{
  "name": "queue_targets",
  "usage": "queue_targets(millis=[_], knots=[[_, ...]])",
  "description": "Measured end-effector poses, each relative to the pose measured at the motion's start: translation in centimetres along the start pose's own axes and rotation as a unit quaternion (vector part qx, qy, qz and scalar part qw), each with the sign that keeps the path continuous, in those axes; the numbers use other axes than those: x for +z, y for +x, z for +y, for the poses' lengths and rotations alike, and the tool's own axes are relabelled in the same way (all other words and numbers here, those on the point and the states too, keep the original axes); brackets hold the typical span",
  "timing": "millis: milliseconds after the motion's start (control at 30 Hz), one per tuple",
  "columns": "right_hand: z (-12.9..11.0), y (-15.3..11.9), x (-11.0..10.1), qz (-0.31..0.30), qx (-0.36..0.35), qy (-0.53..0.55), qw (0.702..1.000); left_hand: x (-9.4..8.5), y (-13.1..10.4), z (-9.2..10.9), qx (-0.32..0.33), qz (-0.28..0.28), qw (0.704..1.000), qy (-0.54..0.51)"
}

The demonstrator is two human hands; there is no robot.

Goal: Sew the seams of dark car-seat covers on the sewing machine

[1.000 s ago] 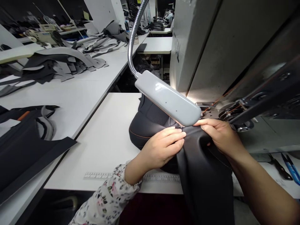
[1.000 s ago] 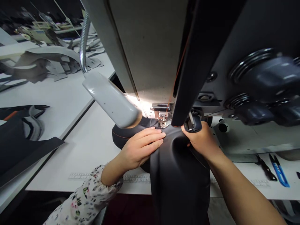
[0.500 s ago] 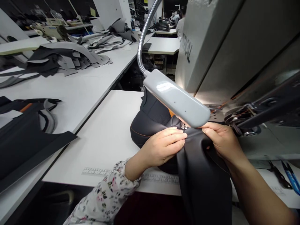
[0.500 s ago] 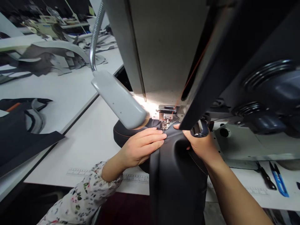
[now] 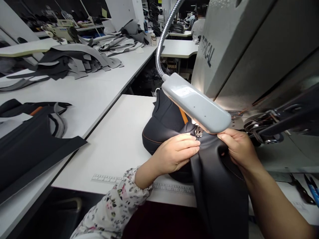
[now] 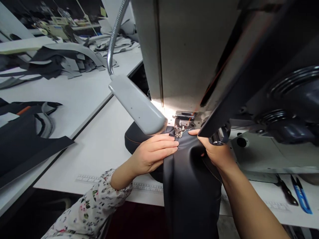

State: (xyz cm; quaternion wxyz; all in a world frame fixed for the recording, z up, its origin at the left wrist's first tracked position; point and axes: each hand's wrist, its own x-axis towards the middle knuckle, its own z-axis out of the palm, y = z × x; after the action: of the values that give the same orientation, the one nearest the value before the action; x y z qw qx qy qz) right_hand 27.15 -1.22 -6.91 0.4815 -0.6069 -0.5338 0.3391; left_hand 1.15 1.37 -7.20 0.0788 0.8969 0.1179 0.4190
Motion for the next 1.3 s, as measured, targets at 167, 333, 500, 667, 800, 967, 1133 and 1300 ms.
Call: queue_targets(millis=[167, 333, 500, 667, 800, 967, 1133, 1300], knots=[[0.2, 0.7, 0.4, 0.017, -0.017, 0.013, 1.000, -0.1, 0.1, -0.2, -0.011, -0.008, 1.000, -0.018], [1.4, 1.5, 0.4, 0.024, -0.035, -0.003, 0.999, 0.0, 0.1, -0.3, -0.022, -0.013, 1.000, -0.018], [2.3, 2.0, 0.3, 0.020, -0.048, -0.016, 0.999, 0.1, 0.1, -0.5, -0.040, -0.011, 0.999, -0.027], [2.5, 2.0, 0.2, 0.015, -0.063, -0.038, 0.997, 0.4, 0.3, -0.7, -0.031, -0.002, 0.999, -0.017], [2.5, 2.3, 0.0, -0.001, -0.086, -0.062, 0.994, 0.4, 0.1, -0.7, -0.021, -0.009, 1.000, -0.001], [1.3, 2.2, -0.1, -0.016, -0.144, -0.106, 0.984, -1.0, 0.6, 0.8, -0.042, -0.049, 0.998, -0.015], [-1.6, -3.5, 1.1, -0.031, -0.279, -0.196, 0.940, -0.9, 3.4, 4.3, -0.075, -0.040, 0.996, 0.001], [-0.7, -9.8, -0.2, -0.059, -0.391, -0.268, 0.878, 2.5, 6.3, 6.8, -0.096, -0.173, 0.969, 0.147]])
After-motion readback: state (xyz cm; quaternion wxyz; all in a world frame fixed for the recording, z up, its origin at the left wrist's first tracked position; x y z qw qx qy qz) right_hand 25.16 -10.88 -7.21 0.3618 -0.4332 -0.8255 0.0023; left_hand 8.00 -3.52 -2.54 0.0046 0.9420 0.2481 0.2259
